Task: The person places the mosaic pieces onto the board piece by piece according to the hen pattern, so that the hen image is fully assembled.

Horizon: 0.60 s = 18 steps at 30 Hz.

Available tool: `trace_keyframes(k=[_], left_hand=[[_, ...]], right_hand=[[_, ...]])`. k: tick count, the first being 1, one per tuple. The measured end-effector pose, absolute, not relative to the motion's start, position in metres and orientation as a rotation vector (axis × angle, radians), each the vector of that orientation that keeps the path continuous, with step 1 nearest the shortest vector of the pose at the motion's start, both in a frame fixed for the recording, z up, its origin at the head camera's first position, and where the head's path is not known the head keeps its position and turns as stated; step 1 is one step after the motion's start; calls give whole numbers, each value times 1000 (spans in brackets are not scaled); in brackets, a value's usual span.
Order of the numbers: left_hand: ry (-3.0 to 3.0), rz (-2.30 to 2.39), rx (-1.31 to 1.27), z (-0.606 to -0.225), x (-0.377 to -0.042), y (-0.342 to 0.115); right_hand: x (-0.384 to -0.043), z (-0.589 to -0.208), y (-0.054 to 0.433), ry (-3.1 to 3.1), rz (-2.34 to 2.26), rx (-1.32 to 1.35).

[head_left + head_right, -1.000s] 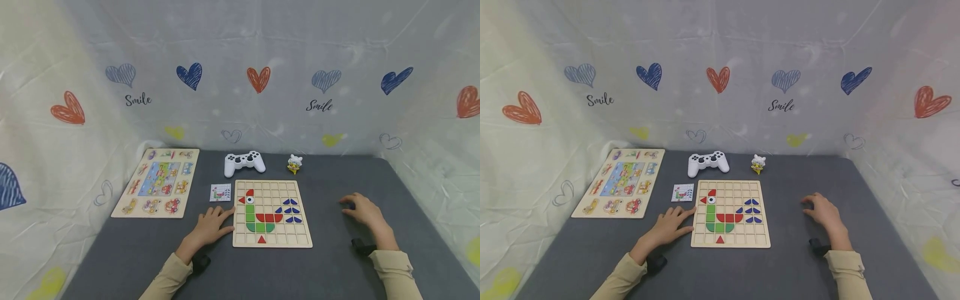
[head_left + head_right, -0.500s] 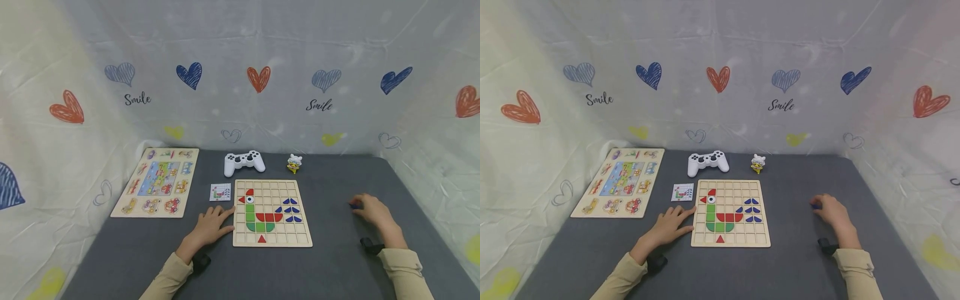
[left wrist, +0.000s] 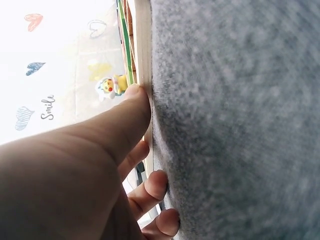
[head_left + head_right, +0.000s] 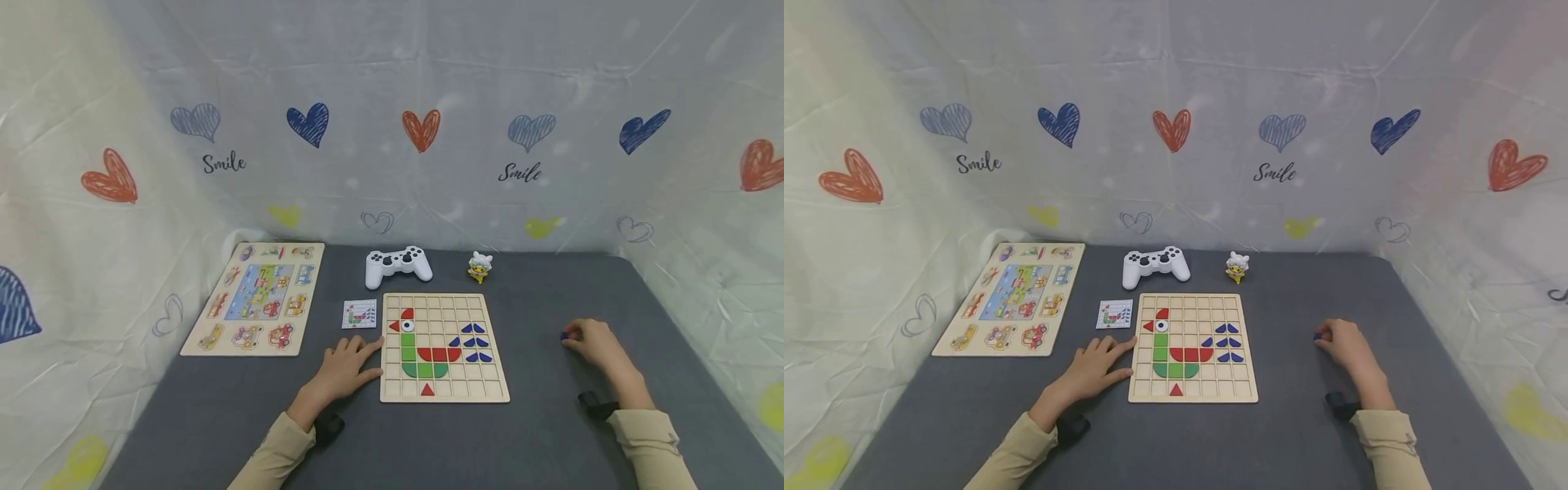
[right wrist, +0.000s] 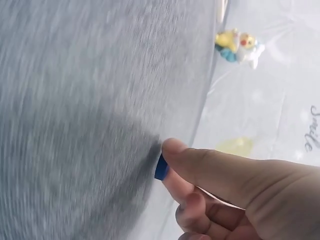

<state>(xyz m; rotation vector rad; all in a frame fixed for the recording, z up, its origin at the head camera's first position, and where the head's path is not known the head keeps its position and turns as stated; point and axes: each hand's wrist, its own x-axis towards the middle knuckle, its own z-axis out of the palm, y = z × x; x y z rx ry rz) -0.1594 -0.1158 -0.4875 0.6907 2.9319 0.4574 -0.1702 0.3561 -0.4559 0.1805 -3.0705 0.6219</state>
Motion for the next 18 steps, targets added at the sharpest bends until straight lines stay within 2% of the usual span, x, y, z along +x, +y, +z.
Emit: trace_keyframes(k=[18], left_hand=[[2935, 487, 702, -488, -159, -116]], right_hand=[[-165, -448, 295, -3026, 624, 266]])
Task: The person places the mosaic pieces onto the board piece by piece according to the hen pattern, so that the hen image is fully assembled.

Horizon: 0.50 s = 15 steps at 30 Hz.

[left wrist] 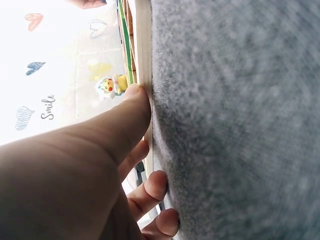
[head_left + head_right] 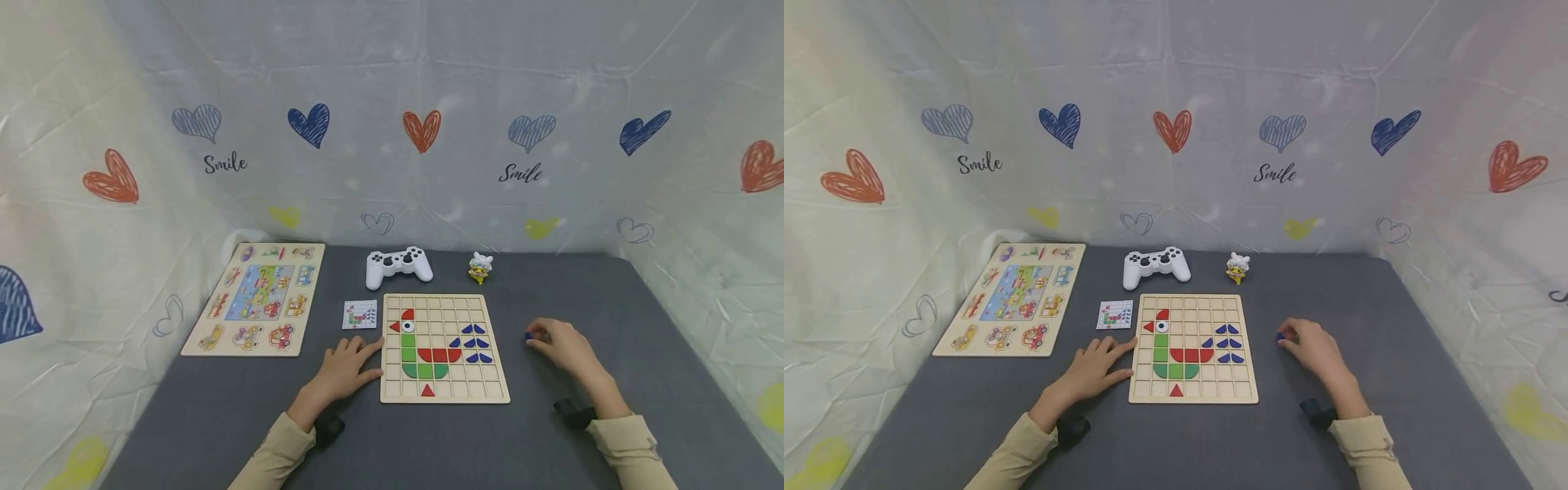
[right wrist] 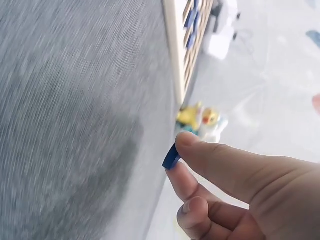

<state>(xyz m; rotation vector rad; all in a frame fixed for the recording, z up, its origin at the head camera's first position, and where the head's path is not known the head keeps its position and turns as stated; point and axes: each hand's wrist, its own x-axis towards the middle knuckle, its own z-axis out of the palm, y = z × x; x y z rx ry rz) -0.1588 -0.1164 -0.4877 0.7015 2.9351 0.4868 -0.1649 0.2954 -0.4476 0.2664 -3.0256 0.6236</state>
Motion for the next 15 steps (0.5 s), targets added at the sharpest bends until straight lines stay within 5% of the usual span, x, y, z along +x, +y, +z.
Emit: trace_keyframes(k=[15], left_hand=[[2941, 453, 672, -487, -160, -115]], right_hand=[[-152, -446, 254, -3057, 612, 423]])
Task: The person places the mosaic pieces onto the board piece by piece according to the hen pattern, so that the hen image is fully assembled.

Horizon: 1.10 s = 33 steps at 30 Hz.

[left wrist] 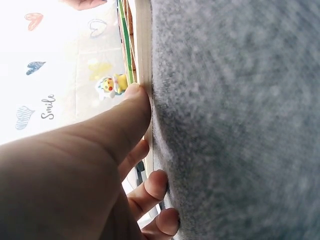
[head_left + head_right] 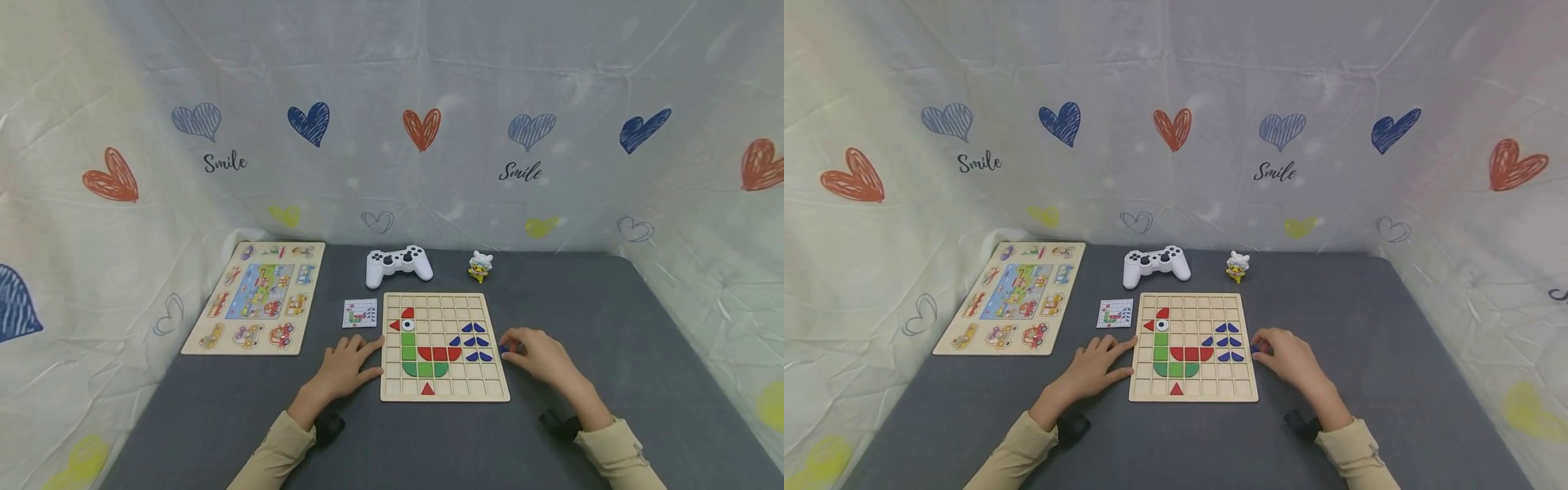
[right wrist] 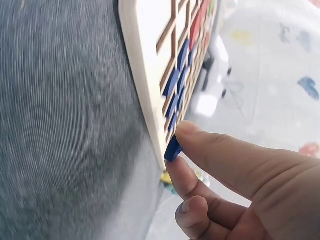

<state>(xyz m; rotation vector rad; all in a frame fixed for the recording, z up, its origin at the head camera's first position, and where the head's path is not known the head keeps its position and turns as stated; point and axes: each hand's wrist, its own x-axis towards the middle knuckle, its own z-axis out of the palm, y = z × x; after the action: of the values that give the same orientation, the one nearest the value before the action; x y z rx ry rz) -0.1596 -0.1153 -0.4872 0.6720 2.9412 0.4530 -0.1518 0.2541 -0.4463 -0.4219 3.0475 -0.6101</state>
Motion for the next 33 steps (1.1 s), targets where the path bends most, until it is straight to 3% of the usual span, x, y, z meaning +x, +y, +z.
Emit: trace_keyframes(k=[33], left_hand=[[2930, 474, 668, -486, -156, -115]], right_hand=[[-136, -454, 225, 2925, -623, -483]])
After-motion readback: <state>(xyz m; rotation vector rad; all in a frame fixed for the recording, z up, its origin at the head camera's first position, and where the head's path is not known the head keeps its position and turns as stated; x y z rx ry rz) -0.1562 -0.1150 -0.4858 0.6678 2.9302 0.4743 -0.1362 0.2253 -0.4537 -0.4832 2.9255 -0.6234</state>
